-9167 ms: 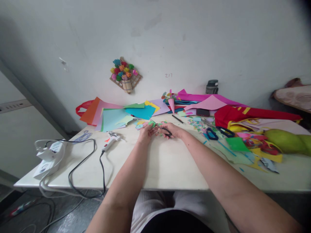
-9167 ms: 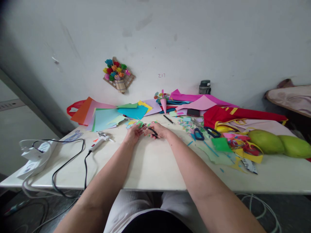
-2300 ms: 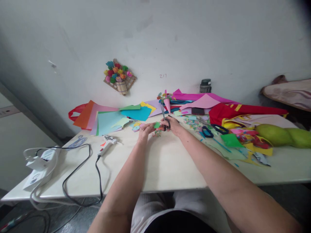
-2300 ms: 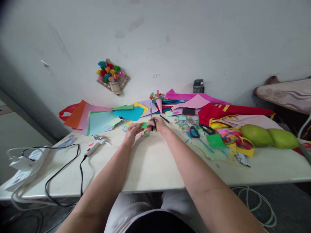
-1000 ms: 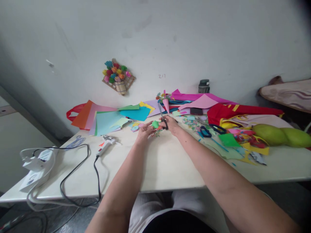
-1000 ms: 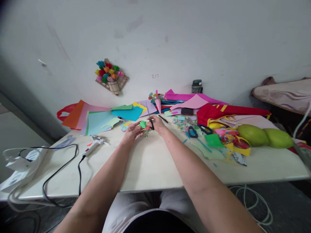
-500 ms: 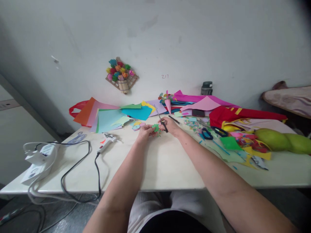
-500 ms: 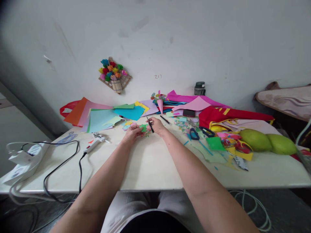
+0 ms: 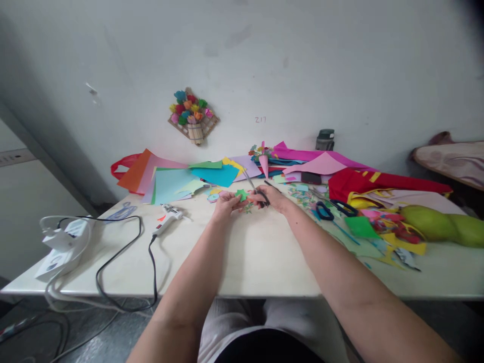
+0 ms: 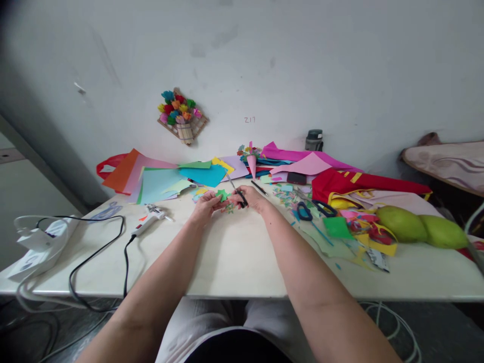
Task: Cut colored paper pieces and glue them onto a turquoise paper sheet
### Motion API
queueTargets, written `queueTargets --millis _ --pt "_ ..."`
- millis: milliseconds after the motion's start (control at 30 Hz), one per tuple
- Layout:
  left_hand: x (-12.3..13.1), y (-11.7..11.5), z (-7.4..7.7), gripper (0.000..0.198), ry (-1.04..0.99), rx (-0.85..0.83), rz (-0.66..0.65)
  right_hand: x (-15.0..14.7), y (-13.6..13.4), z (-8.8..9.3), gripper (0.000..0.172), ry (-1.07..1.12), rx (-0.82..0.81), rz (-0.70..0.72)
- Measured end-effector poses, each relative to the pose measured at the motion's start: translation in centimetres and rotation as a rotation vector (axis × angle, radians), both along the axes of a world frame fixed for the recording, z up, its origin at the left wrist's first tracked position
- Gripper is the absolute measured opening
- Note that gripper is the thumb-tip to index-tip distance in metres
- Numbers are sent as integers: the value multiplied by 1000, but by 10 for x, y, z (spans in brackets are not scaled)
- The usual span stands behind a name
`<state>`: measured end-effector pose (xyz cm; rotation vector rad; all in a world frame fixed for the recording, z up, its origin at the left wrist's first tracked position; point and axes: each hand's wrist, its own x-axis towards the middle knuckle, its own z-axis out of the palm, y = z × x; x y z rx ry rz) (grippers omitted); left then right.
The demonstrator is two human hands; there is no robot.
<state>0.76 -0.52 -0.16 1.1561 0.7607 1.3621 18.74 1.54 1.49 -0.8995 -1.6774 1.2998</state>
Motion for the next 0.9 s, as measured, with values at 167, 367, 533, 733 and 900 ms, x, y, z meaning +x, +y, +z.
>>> queueTargets --millis 167,367,533,733,900 --pt "-2 1 0 31 -38 2 35 -1 -6 4 27 -120 -16 99" --pt "-6 5 -3 29 -90 23 38 0 -10 6 30 -187 -9 128" --pt "-7 7 -6 28 -127 1 25 0 -9 5 32 -207 -34 146" --pt "-7 6 -4 25 -146 -44 23 1 -8 2 30 -192 -32 174" --pt "-7 5 -4 24 -167 -68 0 1 -2 -2 29 -228 -13 221"
